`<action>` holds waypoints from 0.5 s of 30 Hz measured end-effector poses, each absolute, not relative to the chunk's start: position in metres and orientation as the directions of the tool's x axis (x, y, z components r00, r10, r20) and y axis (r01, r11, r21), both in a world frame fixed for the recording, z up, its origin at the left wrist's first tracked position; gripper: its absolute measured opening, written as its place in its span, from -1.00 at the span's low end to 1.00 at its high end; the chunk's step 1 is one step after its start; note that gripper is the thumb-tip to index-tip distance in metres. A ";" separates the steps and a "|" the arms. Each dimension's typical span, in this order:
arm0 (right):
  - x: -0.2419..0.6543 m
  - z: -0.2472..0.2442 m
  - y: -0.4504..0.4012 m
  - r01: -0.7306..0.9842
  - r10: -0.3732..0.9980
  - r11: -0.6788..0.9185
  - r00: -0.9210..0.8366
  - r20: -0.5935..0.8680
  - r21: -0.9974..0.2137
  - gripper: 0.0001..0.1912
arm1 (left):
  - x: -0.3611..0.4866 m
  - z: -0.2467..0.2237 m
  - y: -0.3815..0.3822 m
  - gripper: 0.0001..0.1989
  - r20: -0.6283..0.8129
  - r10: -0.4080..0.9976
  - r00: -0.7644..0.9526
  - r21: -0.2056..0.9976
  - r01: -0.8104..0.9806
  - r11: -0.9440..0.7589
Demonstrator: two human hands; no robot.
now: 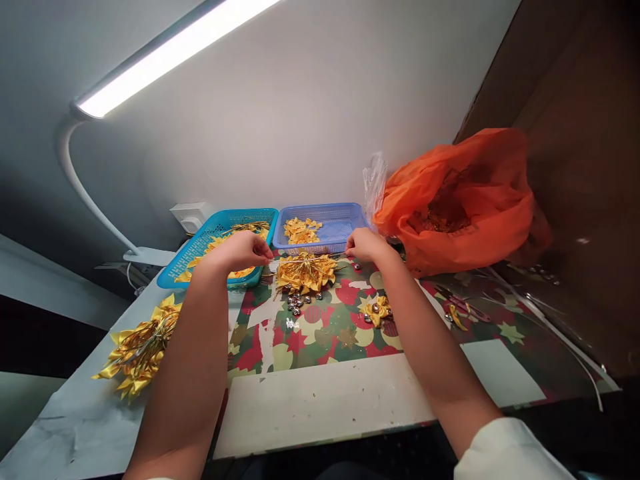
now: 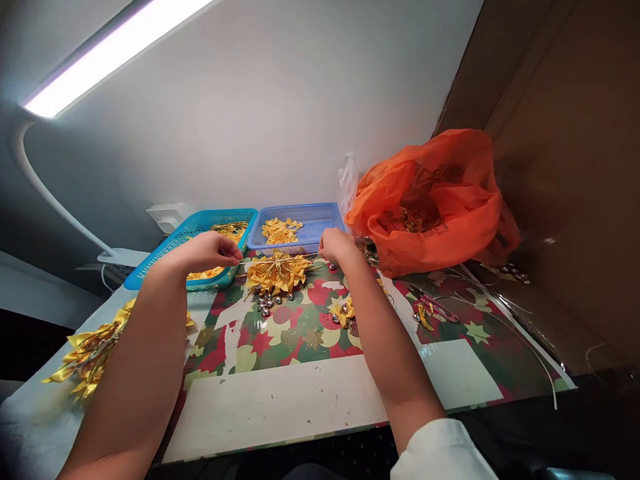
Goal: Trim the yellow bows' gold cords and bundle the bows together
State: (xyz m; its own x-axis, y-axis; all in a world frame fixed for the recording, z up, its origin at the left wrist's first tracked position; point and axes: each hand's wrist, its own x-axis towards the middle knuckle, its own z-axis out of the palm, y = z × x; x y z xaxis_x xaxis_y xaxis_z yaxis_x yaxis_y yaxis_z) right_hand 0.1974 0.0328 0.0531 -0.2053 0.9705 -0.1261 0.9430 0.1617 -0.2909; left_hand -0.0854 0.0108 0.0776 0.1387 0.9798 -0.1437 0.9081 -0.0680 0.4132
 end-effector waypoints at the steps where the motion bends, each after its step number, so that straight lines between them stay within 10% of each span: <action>1: 0.197 0.053 0.033 0.941 0.970 0.165 -0.208 -0.123 -0.294 -0.88 | -0.085 0.078 0.011 -0.88 -0.136 0.981 0.136 0.416 0.907 -0.068; 15: 0.186 0.040 0.035 0.887 0.946 0.256 -0.311 -0.089 -0.384 -0.85 | -0.072 0.075 0.013 -0.64 -0.063 0.984 0.168 0.476 0.872 -0.118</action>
State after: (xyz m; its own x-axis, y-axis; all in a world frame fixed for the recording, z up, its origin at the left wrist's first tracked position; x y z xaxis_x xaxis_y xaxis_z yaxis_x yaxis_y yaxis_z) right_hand 0.1856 0.0353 0.0403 -0.3115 0.9461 -0.0886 0.8870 0.2560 -0.3843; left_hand -0.0719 0.0128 0.0748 0.1683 0.9837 -0.0634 0.8716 -0.1184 0.4758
